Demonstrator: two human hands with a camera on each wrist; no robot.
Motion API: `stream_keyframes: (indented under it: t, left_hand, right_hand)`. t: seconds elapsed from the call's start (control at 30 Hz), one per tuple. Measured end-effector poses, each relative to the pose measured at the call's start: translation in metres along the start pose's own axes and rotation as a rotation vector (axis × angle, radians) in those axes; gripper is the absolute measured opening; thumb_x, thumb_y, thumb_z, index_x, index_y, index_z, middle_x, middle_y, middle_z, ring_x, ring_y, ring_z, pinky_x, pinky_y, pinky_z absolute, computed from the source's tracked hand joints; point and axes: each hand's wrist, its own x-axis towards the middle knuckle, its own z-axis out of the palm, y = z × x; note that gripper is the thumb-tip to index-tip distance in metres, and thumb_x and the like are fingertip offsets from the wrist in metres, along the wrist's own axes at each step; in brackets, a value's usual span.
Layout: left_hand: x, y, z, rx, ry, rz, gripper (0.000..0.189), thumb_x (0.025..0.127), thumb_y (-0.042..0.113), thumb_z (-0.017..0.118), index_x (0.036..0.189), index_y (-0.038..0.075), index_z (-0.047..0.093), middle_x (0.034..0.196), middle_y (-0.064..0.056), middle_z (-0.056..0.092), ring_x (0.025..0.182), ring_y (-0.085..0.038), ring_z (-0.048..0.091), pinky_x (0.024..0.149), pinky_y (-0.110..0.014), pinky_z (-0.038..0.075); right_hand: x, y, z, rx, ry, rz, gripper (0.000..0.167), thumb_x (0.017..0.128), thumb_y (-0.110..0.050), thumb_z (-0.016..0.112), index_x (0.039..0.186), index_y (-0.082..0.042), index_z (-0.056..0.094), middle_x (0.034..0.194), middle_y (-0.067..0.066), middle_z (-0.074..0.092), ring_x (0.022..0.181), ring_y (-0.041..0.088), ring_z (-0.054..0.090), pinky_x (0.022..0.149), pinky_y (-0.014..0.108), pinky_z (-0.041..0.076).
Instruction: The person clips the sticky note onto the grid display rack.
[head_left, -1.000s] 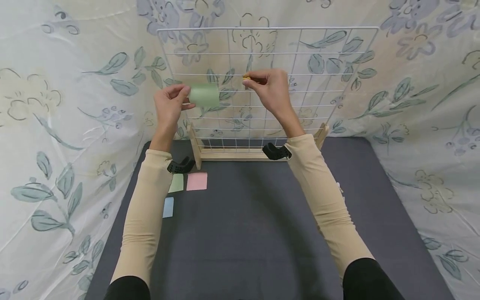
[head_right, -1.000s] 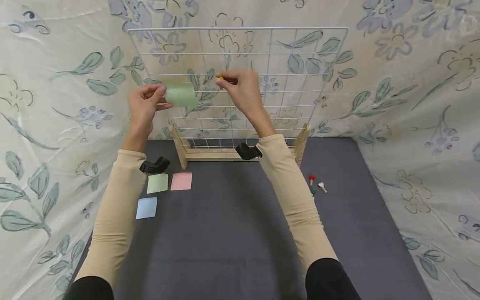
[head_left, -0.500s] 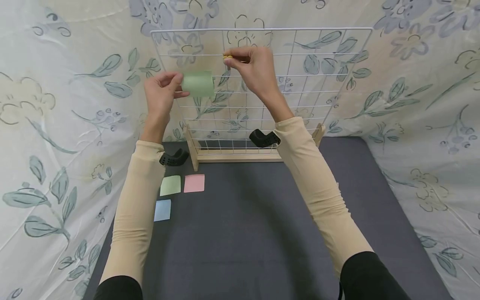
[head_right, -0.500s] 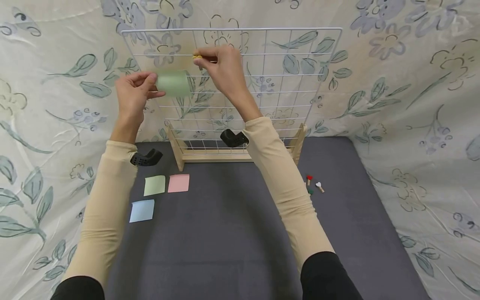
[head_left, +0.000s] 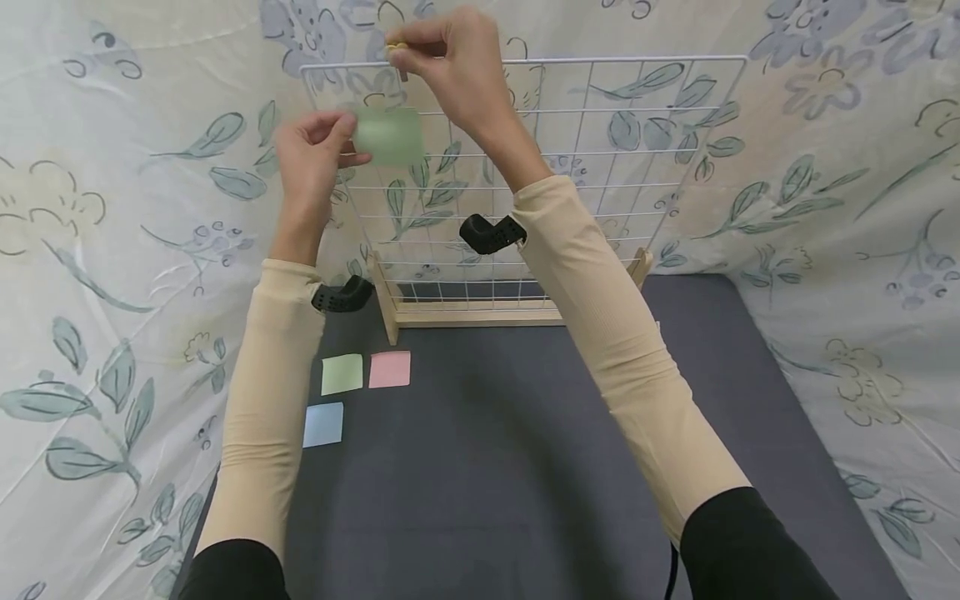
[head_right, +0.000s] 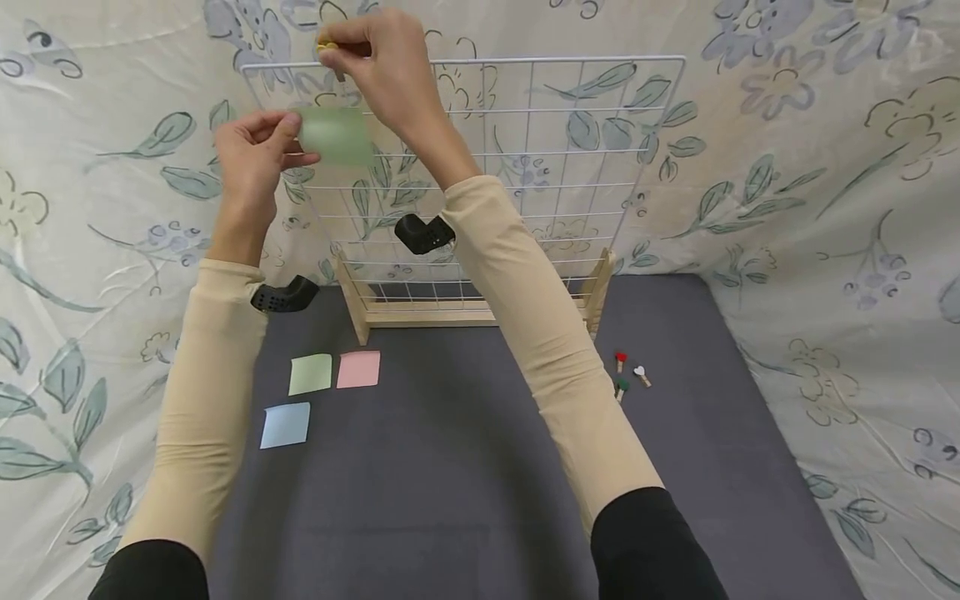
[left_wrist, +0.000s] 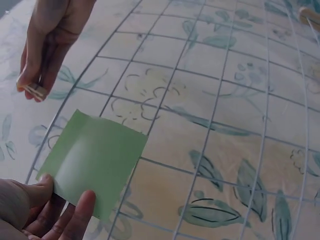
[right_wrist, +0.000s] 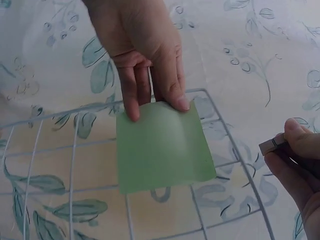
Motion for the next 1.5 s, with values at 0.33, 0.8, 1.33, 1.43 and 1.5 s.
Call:
stream_keyframes:
  t: [0.33,0.8,1.33,1.43,1.5]
  left_hand:
    - [0.007,0.015,0.006,-0.014,0.026,-0.013,0.016,0.088,0.003,0.072,0.099,-0.008,0.073,0.090,-0.015,0.072,0.069,-0.023,0.070,0.060,-0.028,0.062]
    - [0.008,0.015,0.007,-0.011,0.047,-0.013,0.019,0.089,0.006,0.071,0.102,-0.008,0.072,0.094,-0.014,0.071,0.071,-0.022,0.070,0.061,-0.028,0.062]
    - [0.009,0.019,0.014,-0.016,0.049,-0.003,0.020,0.090,0.009,0.071,0.103,-0.007,0.072,0.101,-0.018,0.071,0.074,-0.024,0.070,0.068,-0.030,0.063]
    - [0.008,0.020,0.014,-0.018,0.050,-0.004,0.020,0.090,0.009,0.071,0.103,-0.006,0.072,0.102,-0.018,0.071,0.074,-0.024,0.070,0.068,-0.029,0.063]
    - [0.009,0.020,0.014,-0.020,0.049,-0.002,0.020,0.090,0.009,0.071,0.102,-0.006,0.072,0.103,-0.018,0.071,0.075,-0.024,0.070,0.068,-0.029,0.063]
  right_hand:
    - [0.023,0.004,0.011,-0.063,-0.064,-0.005,0.018,0.095,-0.013,0.066,0.107,-0.003,0.075,0.105,0.008,0.072,0.091,0.011,0.065,0.083,0.012,0.050]
    - [0.029,0.002,0.027,-0.112,-0.103,0.030,0.019,0.096,-0.016,0.065,0.109,-0.007,0.075,0.104,0.006,0.072,0.087,0.010,0.063,0.081,0.013,0.050]
    - [0.029,0.001,0.027,-0.140,-0.110,0.066,0.022,0.095,-0.018,0.066,0.112,-0.008,0.074,0.113,0.005,0.071,0.098,0.012,0.064,0.088,0.013,0.050]
    - [0.028,0.001,0.026,-0.150,-0.120,0.066,0.022,0.095,-0.019,0.066,0.112,-0.008,0.074,0.113,0.005,0.071,0.097,0.012,0.064,0.087,0.013,0.051]
    - [0.029,0.000,0.025,-0.170,-0.129,0.065,0.022,0.095,-0.020,0.066,0.113,-0.008,0.074,0.113,0.005,0.071,0.097,0.011,0.063,0.086,0.013,0.051]
